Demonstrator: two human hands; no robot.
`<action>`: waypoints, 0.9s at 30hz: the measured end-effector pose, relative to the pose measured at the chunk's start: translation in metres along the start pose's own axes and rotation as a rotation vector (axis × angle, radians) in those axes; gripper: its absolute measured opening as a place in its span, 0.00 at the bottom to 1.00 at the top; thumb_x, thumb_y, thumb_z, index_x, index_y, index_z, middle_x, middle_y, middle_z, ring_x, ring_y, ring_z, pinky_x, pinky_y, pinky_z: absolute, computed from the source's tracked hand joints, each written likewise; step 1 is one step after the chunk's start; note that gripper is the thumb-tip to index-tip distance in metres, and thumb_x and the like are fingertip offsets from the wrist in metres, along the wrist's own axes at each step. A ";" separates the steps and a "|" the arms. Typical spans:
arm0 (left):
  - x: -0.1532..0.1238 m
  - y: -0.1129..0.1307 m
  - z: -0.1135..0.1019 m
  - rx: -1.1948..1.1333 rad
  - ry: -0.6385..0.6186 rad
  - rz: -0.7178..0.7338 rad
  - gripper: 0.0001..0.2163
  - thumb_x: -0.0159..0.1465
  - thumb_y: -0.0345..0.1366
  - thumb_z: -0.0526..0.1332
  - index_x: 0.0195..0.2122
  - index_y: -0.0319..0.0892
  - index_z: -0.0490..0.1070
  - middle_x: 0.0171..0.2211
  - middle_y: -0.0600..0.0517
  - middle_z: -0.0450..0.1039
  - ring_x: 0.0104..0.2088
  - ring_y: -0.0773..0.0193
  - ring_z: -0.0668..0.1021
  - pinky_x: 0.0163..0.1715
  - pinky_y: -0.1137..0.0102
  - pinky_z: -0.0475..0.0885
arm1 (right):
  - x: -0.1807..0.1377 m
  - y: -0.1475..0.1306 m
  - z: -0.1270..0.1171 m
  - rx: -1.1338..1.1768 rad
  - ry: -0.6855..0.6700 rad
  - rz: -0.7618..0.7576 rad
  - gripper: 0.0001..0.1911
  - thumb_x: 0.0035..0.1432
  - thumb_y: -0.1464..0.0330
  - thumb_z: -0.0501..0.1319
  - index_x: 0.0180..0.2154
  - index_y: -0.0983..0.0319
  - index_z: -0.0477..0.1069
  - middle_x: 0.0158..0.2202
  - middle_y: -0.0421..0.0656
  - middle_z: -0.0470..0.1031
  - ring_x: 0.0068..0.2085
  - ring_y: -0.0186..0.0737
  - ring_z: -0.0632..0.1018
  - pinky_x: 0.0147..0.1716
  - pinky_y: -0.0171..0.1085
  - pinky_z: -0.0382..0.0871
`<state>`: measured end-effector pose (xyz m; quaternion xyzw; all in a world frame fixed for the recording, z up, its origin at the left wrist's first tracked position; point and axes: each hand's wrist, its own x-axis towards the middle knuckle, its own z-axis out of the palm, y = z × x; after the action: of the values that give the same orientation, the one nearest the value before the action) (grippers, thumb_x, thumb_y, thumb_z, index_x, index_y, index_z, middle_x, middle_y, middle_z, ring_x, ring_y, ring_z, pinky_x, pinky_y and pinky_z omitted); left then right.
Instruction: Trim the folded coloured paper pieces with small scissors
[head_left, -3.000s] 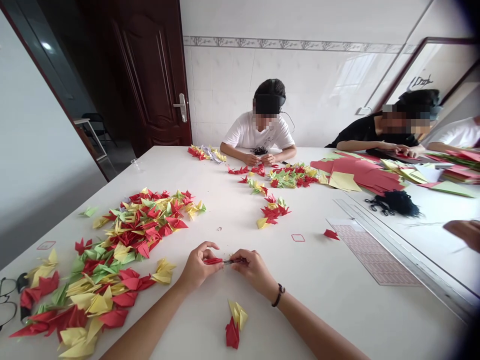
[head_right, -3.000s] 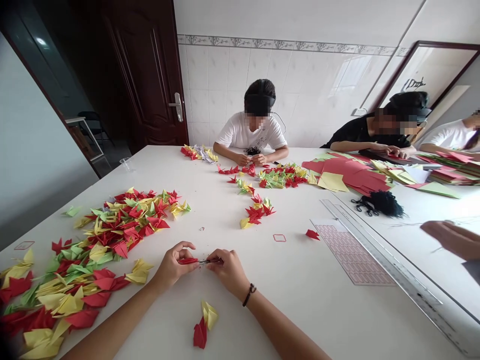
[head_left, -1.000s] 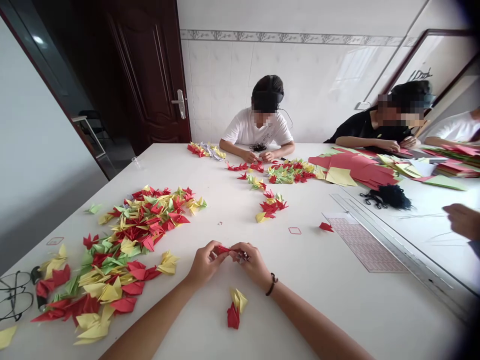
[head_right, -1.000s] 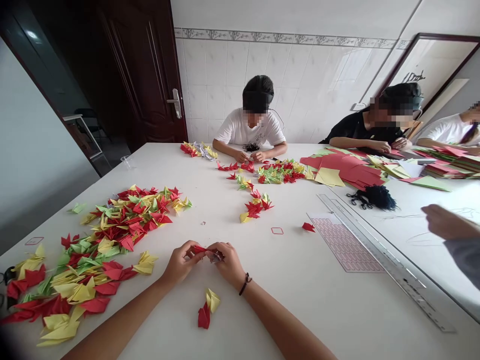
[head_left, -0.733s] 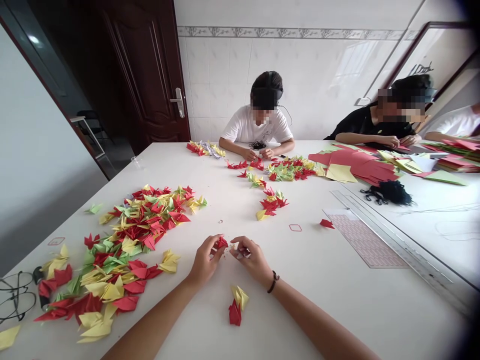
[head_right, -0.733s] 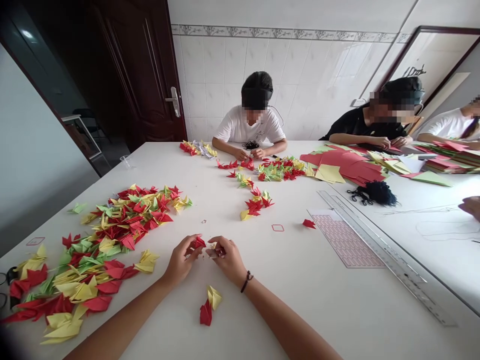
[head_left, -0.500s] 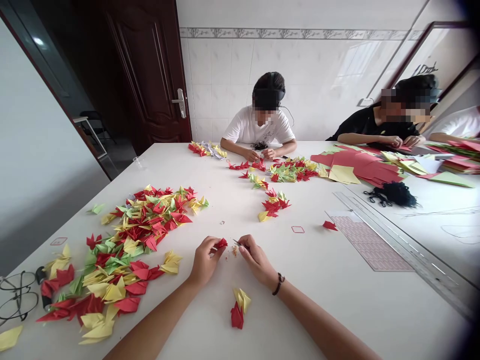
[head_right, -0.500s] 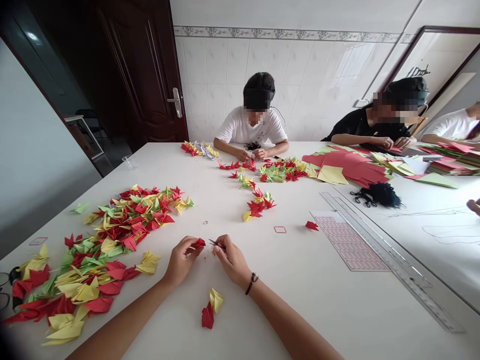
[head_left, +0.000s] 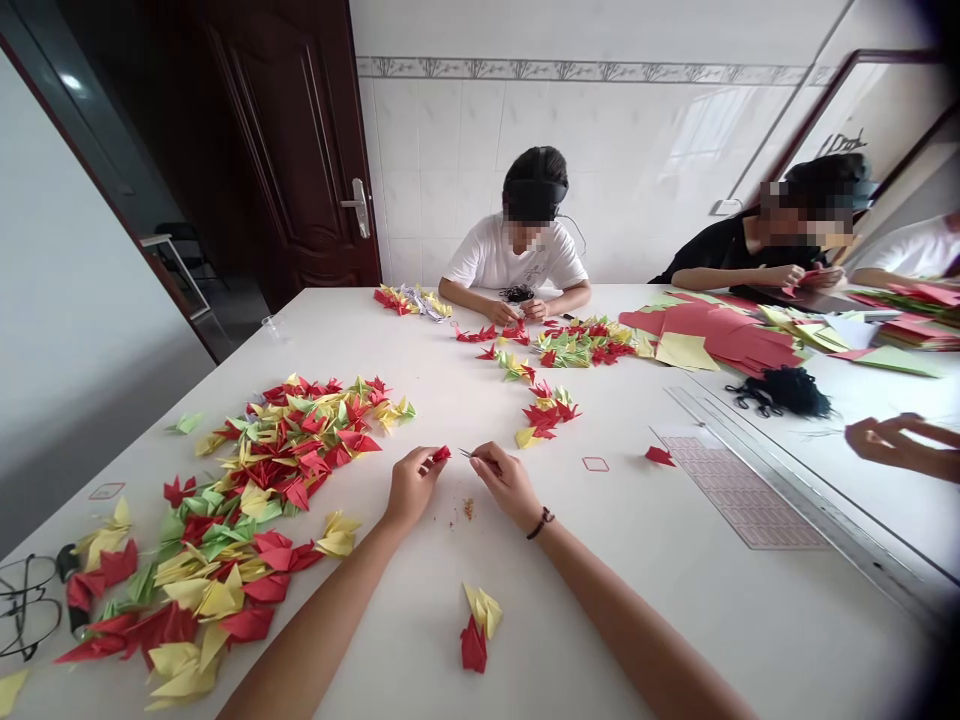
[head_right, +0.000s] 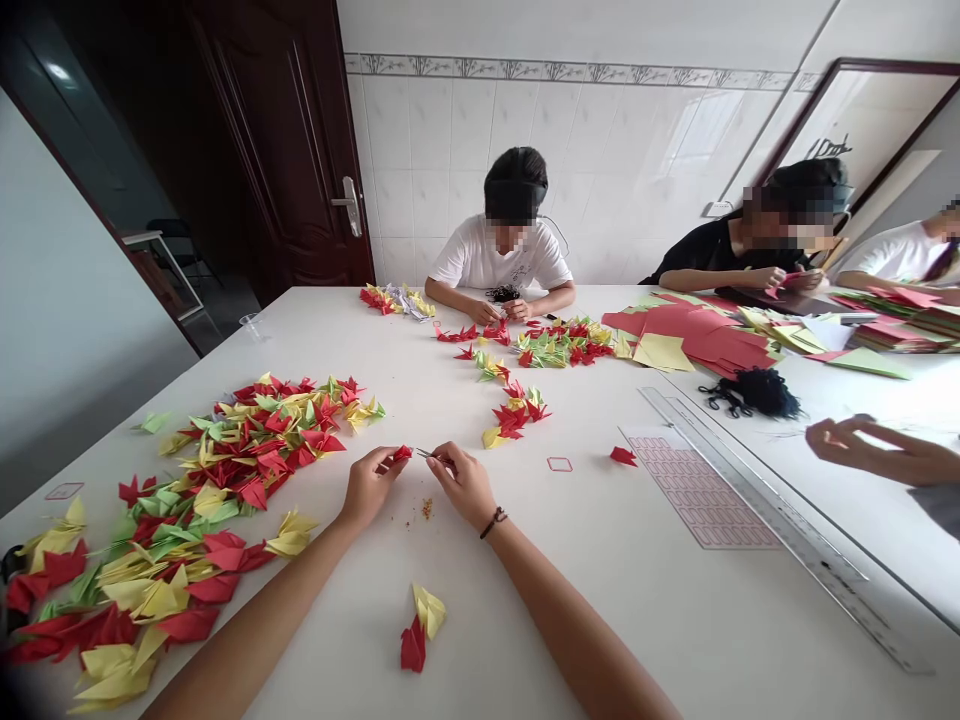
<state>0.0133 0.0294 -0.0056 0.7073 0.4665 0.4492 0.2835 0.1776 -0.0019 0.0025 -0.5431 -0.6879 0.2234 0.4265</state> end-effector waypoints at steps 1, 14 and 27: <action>-0.001 -0.001 0.000 -0.002 0.002 0.016 0.09 0.57 0.37 0.56 0.34 0.40 0.71 0.32 0.49 0.74 0.29 0.66 0.74 0.27 0.73 0.69 | 0.000 0.001 0.000 -0.017 0.017 -0.017 0.12 0.56 0.60 0.51 0.30 0.61 0.65 0.25 0.40 0.69 0.24 0.32 0.66 0.24 0.31 0.59; -0.008 -0.003 0.001 0.000 -0.086 0.068 0.10 0.55 0.30 0.56 0.36 0.41 0.73 0.33 0.49 0.77 0.30 0.63 0.77 0.30 0.69 0.71 | -0.010 0.002 -0.003 -0.026 -0.005 -0.075 0.15 0.55 0.60 0.53 0.26 0.63 0.70 0.22 0.41 0.70 0.21 0.31 0.64 0.22 0.31 0.58; -0.010 -0.004 0.002 0.044 -0.087 0.047 0.14 0.54 0.26 0.54 0.40 0.42 0.71 0.39 0.48 0.75 0.37 0.61 0.77 0.33 0.69 0.72 | -0.012 0.000 -0.004 -0.049 -0.017 -0.119 0.14 0.56 0.60 0.52 0.28 0.62 0.70 0.24 0.42 0.71 0.22 0.32 0.66 0.24 0.32 0.60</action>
<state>0.0122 0.0224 -0.0138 0.7429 0.4467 0.4143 0.2772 0.1815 -0.0133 0.0002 -0.5093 -0.7280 0.1854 0.4199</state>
